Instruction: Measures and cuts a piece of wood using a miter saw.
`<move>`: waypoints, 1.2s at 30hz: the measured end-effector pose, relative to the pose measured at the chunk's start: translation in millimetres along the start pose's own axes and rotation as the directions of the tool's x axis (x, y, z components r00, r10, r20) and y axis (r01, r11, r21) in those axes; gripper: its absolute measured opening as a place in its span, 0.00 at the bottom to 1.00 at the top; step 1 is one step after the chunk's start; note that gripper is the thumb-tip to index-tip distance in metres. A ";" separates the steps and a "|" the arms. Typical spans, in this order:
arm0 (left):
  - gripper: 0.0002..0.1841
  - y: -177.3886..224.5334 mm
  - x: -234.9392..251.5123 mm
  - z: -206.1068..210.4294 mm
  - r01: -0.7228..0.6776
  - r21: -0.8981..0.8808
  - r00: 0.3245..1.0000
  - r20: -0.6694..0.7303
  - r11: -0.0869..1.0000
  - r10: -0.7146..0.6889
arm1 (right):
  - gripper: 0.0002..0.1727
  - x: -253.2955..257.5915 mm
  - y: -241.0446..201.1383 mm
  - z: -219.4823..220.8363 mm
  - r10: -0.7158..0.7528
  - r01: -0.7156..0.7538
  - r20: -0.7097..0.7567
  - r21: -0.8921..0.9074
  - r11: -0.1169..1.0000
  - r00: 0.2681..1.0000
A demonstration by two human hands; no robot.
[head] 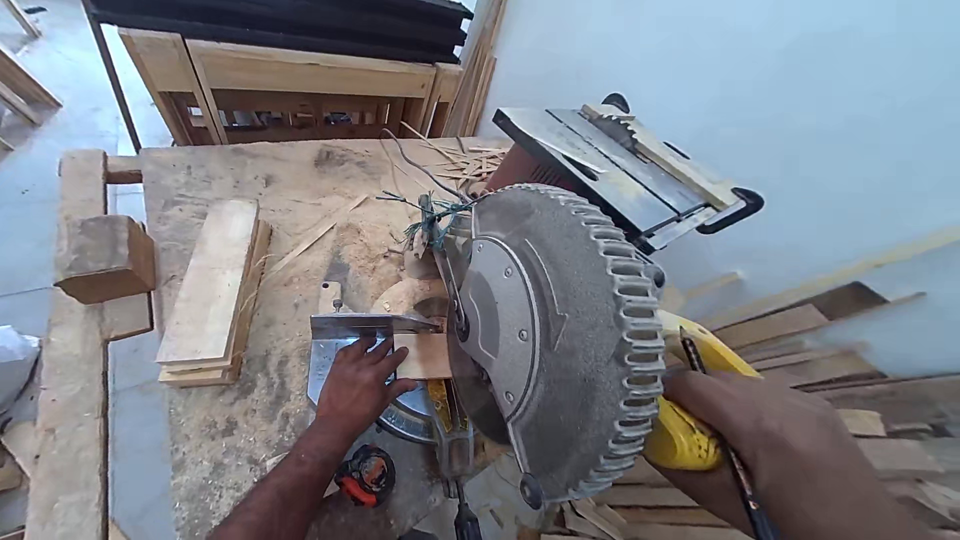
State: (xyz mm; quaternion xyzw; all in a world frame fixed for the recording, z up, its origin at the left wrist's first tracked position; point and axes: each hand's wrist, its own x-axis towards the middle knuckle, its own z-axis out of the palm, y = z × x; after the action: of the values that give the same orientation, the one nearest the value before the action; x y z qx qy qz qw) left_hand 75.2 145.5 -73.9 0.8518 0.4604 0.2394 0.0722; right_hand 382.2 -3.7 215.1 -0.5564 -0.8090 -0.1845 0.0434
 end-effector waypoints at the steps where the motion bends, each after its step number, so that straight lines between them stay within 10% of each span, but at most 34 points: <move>1: 0.32 -0.4 -0.1 1.0 -0.005 0.000 1.000 -0.014 1.000 0.005 | 0.20 -1.2 -2.3 0.8 0.006 -0.006 0.003 -0.001 1.000 1.000; 36: 0.31 0.7 1.3 1.2 0.001 0.002 1.000 0.004 1.000 -0.001 | 0.19 -7.2 -10.2 7.4 0.019 -0.019 -0.006 0.001 1.000 1.000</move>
State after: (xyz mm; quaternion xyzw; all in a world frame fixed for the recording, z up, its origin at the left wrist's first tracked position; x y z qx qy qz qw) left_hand 76.9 146.3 -74.2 0.8522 0.4607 0.2372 0.0726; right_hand 376.5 -10.7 203.7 -0.5635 -0.8036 -0.1854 0.0481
